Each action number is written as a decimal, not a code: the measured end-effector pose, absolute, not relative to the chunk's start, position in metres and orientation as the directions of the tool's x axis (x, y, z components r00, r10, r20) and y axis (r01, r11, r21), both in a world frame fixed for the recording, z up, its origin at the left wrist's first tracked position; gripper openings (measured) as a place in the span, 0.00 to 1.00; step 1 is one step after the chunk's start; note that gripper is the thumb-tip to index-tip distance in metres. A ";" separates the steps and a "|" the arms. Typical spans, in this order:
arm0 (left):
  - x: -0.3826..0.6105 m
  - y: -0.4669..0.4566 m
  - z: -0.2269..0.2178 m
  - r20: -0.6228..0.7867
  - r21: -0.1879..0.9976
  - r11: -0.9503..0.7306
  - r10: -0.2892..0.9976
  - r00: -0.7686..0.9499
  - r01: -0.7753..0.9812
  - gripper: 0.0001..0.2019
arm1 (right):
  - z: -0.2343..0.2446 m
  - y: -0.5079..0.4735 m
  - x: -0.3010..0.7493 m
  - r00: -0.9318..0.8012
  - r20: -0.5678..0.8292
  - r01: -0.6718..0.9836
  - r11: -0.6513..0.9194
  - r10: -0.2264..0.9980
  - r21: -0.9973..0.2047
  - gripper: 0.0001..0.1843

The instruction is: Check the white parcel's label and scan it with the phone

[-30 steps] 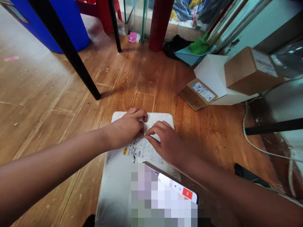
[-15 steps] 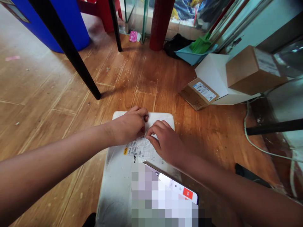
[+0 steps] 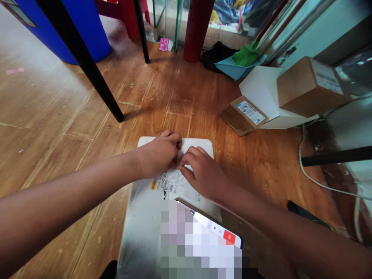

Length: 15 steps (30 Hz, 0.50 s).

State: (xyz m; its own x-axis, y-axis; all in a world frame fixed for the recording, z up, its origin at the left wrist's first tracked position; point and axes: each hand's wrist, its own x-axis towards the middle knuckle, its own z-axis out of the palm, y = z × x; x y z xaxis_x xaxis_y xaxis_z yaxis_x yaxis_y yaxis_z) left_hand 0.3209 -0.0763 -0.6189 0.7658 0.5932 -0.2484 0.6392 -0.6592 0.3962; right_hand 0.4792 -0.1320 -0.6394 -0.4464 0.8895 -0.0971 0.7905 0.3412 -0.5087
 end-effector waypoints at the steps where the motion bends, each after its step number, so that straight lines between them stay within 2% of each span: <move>1: 0.321 -0.077 -0.618 -0.258 0.397 -0.656 0.592 0.764 0.642 0.08 | -0.639 -0.132 0.479 -0.449 -0.103 0.791 0.341 0.888 -0.507 0.05; 6: 0.323 -0.078 -0.616 -0.283 0.383 -0.640 0.605 0.744 0.666 0.07 | -0.639 -0.131 0.478 -0.447 -0.121 0.806 0.341 0.886 -0.484 0.04; 15: 0.314 -0.079 -0.634 -0.105 0.401 -0.706 0.597 0.795 0.583 0.07 | -0.641 -0.131 0.478 -0.443 -0.090 0.805 0.351 0.892 -0.479 0.04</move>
